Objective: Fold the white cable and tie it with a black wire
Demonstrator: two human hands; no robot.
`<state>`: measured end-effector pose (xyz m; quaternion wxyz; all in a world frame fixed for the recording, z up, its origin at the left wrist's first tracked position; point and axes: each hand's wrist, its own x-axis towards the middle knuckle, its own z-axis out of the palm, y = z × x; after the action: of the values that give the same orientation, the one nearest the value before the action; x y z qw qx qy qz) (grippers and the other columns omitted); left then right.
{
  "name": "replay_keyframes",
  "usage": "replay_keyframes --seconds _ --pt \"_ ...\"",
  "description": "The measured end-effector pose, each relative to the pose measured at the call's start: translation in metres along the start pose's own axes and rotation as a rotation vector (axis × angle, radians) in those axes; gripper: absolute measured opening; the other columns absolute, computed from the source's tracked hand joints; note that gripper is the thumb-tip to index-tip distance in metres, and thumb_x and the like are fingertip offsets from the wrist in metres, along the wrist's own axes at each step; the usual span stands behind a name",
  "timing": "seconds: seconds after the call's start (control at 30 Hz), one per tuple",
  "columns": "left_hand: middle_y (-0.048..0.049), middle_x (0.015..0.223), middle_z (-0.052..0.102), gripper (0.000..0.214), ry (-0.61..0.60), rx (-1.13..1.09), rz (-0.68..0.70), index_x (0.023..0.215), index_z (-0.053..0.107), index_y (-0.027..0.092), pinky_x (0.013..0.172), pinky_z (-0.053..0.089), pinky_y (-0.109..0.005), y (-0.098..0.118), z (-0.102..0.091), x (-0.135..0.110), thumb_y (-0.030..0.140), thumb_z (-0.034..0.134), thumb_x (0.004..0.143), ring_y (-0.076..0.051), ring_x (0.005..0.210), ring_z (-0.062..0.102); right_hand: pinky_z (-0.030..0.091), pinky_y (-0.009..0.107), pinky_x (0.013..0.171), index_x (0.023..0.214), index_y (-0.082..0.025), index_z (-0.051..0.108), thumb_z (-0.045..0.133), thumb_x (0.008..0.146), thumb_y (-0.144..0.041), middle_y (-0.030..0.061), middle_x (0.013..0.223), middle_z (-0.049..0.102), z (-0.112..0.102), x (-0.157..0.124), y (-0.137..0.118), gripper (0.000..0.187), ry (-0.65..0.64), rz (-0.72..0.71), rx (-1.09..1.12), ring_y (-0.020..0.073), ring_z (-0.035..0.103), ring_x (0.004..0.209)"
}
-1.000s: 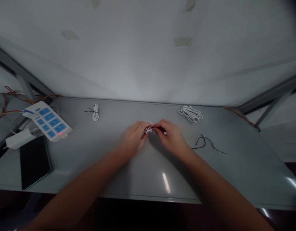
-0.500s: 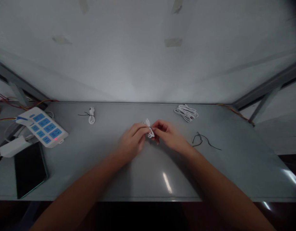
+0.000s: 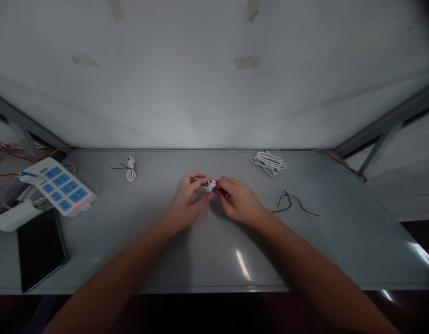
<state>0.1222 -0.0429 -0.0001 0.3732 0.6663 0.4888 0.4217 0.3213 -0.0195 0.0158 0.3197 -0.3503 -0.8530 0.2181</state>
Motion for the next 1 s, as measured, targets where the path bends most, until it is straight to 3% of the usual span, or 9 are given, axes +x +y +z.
replay_keyframes --seconds 0.07,0.13,0.3,0.47,0.57,0.67,0.77,0.87,1.0 --pt "-0.0111 0.144 0.049 0.031 0.046 0.207 0.131 0.124 0.074 0.028 0.116 0.039 -0.052 0.004 0.0 -0.004 0.029 0.069 0.093 -0.028 0.131 0.049 0.041 0.03 0.066 0.084 -0.021 0.058 0.052 0.089 -0.013 0.0044 0.081 0.064 0.0 0.0 0.002 0.011 0.031 0.107 0.007 0.0178 0.056 0.072" --pt "-0.009 0.148 0.045 0.03 0.054 0.292 0.169 0.124 0.075 0.031 0.118 0.037 -0.053 0.009 0.0 -0.007 0.026 0.064 0.096 -0.029 0.136 0.043 0.04 0.029 0.064 0.081 -0.021 0.059 0.054 0.09 -0.017 0.0032 0.078 0.065 -0.001 0.002 0.004 0.01 0.064 0.227 0.08 0.0167 0.055 0.069" --pt "-0.0083 0.141 0.048 0.031 -0.101 0.129 0.0 0.106 0.082 0.029 0.114 0.041 -0.05 0.009 -0.005 -0.004 0.03 0.052 0.1 -0.029 0.129 0.046 0.041 0.029 0.064 0.081 -0.021 0.061 0.058 0.091 -0.029 0.0008 0.073 0.063 -0.004 0.004 0.008 0.013 0.177 0.41 0.307 0.0163 0.056 0.068" --pt "-0.0072 0.103 0.058 0.051 -0.23 -0.06 -0.198 0.098 0.082 0.025 0.102 0.044 -0.043 -0.007 -0.001 0.002 0.043 0.035 0.105 -0.024 0.101 0.053 0.041 0.028 0.064 0.083 -0.021 0.062 0.059 0.092 -0.027 0.0003 0.075 0.063 -0.011 0.002 -0.005 0.011 0.159 0.326 0.348 0.0155 0.056 0.07" --pt "-0.0051 0.085 0.059 0.065 -0.192 -0.355 -0.389 0.089 0.077 0.02 0.084 0.046 -0.035 -0.005 0.005 0.001 0.06 0.028 0.106 -0.019 0.081 0.05 0.04 0.028 0.064 0.085 -0.02 0.063 0.057 0.094 -0.022 0.0004 0.077 0.063 -0.015 0.001 -0.015 0.011 0.071 0.208 0.318 0.0145 0.054 0.07" --pt "-0.0041 0.08 0.061 0.058 -0.167 -0.666 -0.489 0.084 0.072 0.017 0.076 0.045 -0.032 0.007 0.006 0.0 0.068 0.047 0.099 -0.017 0.077 0.053 0.039 0.027 0.063 0.087 -0.02 0.063 0.055 0.094 -0.018 0.0005 0.079 0.061 -0.015 0.001 -0.02 0.011 0.018 0.105 0.305 0.0143 0.052 0.07" --pt "-0.007 0.096 0.071 0.035 -0.203 -0.761 -0.431 0.1 0.076 0.016 0.091 0.045 -0.032 0.02 0.002 0.001 0.049 0.076 0.088 -0.021 0.098 0.061 0.038 0.027 0.063 0.085 -0.021 0.061 0.055 0.095 -0.017 0.0001 0.078 0.061 -0.012 0.002 -0.018 0.012 0.023 0.107 0.325 0.014 0.051 0.069" --pt "-0.0093 0.114 0.074 0.037 -0.177 -0.773 -0.406 0.115 0.077 0.017 0.102 0.042 -0.034 0.024 -0.001 0.002 0.039 0.082 0.085 -0.024 0.116 0.061 0.038 0.027 0.063 0.084 -0.021 0.06 0.055 0.095 -0.017 0.0 0.079 0.063 -0.008 0.003 -0.013 0.013 0.011 0.142 0.334 0.0138 0.052 0.068" --pt "-0.0092 0.108 0.076 0.038 -0.155 -0.797 -0.437 0.112 0.08 0.017 0.095 0.045 -0.032 0.019 -0.002 0.002 0.043 0.083 0.084 -0.023 0.11 0.064 0.04 0.028 0.067 0.088 -0.021 0.061 0.055 0.097 -0.02 0.0015 0.084 0.065 -0.006 0.002 -0.008 0.011 -0.032 0.133 0.253 0.0152 0.054 0.072"
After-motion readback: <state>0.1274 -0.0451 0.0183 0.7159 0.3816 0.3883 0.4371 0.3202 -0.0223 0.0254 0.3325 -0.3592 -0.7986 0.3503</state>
